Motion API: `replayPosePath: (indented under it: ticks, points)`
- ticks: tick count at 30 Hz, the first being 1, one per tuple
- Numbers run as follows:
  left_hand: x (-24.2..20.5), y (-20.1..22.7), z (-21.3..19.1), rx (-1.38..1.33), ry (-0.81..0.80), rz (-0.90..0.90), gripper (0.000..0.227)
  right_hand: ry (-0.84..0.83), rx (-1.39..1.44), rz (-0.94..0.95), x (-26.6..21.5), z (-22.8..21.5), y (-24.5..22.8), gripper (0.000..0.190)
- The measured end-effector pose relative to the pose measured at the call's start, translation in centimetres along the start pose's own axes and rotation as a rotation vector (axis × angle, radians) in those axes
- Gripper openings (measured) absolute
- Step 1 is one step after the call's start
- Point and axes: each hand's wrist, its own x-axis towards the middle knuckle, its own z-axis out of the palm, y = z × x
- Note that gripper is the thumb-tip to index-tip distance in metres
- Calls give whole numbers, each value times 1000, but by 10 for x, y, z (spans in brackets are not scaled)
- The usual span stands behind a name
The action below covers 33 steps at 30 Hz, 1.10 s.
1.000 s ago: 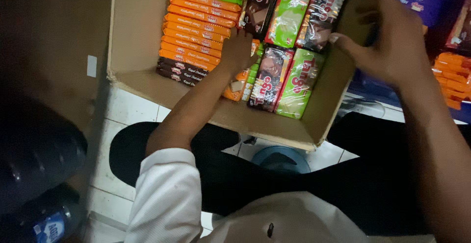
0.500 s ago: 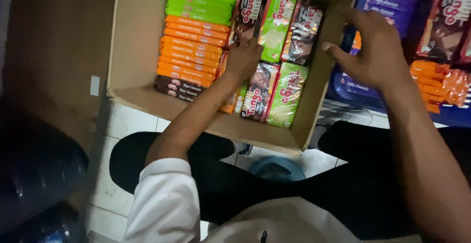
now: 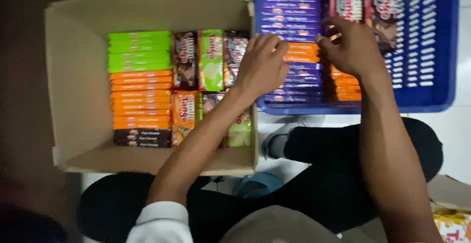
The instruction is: The person sits on the floor and transfers stacks of packaged snacks from a cardboard box into a blue plastic basket. They handle various snack packages, including green, orange, and brown wrappers, arranging them neatly in the basket.
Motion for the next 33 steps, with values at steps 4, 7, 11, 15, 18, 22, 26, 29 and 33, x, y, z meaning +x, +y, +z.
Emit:
replayPosePath:
  ticks: [4,7,11,15,18,22,26,29,33]
  points:
    - [1,-1,38,138,-138,-109,38,-53,-36,109,-9,-11,29,37]
    - [6,8,26,261,-264,-133,43,-210,-92,160,8,-15,68,47]
    - [8,10,33,399,-358,-80,41,-380,-234,105,47,-11,111,49]
    - [19,11,23,287,-435,-172,46,-368,-354,91,96,12,100,50]
    - [25,15,16,178,-379,-212,42,-306,-342,-17,141,44,100,60]
    - [29,16,16,247,-504,-292,48,-32,-423,-211,214,91,121,106]
    - [31,15,16,264,-495,-308,48,-7,-443,-255,256,107,135,107]
    - [27,13,20,281,-563,-315,59,30,-524,-284,259,106,128,96]
    - [24,13,24,264,-546,-326,54,-80,-668,-243,263,103,122,113]
